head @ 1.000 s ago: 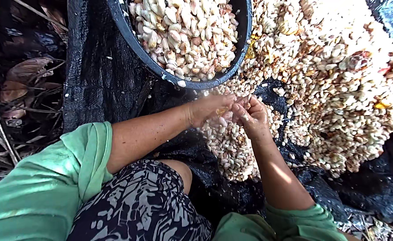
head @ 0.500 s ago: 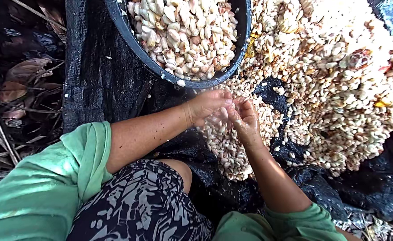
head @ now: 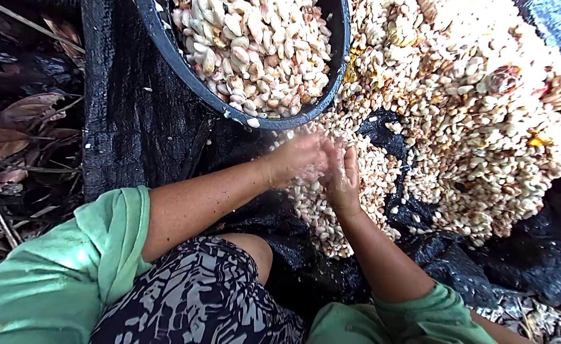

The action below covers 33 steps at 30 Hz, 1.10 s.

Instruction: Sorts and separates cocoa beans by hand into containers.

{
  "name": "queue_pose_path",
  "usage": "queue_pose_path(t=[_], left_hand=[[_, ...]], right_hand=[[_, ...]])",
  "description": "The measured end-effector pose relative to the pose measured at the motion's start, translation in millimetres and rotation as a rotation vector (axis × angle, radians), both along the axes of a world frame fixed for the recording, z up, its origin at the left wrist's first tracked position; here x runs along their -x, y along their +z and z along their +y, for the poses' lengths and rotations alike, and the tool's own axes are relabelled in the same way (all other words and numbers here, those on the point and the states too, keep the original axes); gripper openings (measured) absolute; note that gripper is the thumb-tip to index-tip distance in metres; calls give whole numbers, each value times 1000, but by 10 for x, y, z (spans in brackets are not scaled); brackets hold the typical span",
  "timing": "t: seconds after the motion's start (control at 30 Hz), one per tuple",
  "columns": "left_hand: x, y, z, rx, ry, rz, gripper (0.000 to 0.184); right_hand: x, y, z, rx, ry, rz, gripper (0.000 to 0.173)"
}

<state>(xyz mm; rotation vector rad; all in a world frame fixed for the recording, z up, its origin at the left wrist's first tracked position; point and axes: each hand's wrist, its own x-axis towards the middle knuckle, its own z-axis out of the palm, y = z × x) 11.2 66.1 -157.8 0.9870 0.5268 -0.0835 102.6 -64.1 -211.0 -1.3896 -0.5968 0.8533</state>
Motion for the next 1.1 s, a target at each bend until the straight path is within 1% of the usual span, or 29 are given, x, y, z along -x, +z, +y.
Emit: queue_pose_path(t=[0.03,0.07,0.1,0.13,0.17,0.23,0.27,0.3,0.33,0.4,0.43,0.47,0.5,0.53,0.57,0.6,0.63,0.67,0.7,0.73,0.8,0.83,0.87,0.9,1.03,1.1], left_hand=[[6,-10,13,6,-9,-7,20],[9,-18,24,19,-15,-15,20],[14,-22,29,33,-18,-21,21],[20,-32,35,46,-27,-35,23],[24,-42,43,52,-44,-48,24],[35,-61,50,43,-62,-43,27],[38,-65,48,20,-67,-29,29],[40,-70,48,-10,-78,-11,30],[46,-82,52,-39,-89,6,31],[59,-105,64,-75,-98,32,30],[66,-105,61,-92,-95,64,30],[66,-98,63,-120,-89,106,29],[59,-88,72,-154,-80,160,28],[49,-75,82,-178,-80,218,27],[34,-74,86,-188,-89,259,25],[16,-68,95,-181,-117,293,23],[-4,-69,97,-166,-149,311,21],[-23,-82,96,-154,-176,311,22],[-27,-91,92,-152,-203,318,26],[-22,-99,76,-163,-226,329,31],[-14,-111,66,-195,-249,330,36],[-15,-112,65,-198,-239,331,38],[-16,-116,66,-198,-216,338,38],[-14,-131,74,-196,-183,353,36],[11,-225,103,-120,-6,400,23],[21,-255,98,-86,23,400,19]], right_hand=[[-11,13,7,11,23,192,35],[-29,11,6,4,61,344,46],[-44,7,3,-7,96,457,51],[-48,0,0,-14,109,540,49],[-37,-7,5,-20,94,592,44],[-49,-52,-44,-46,119,602,32],[-82,-89,-102,-50,155,560,23],[-135,-116,-164,-21,201,450,16],[-215,-130,-232,43,247,263,16],[-434,-156,-373,189,289,-287,20],[-546,-167,-446,255,301,-541,19],[-641,-191,-505,317,320,-741,17],[-704,-243,-562,391,352,-863,27],[-719,-349,-646,490,405,-919,47],[-683,-499,-750,586,456,-933,63],[-616,-653,-867,648,486,-934,68],[-553,-779,-974,658,463,-928,60],[-534,-853,-1028,661,429,-878,47],[-552,-881,-1040,674,407,-788,34],[-599,-882,-1039,687,402,-684,25],[-727,-826,-1000,645,349,-505,17],[-783,-767,-987,602,298,-426,15],[-825,-689,-982,562,235,-365,17],[-864,-607,-986,533,165,-300,22],[-955,-330,-1002,419,-192,-36,32],[-1002,-236,-983,342,-368,164,35]])
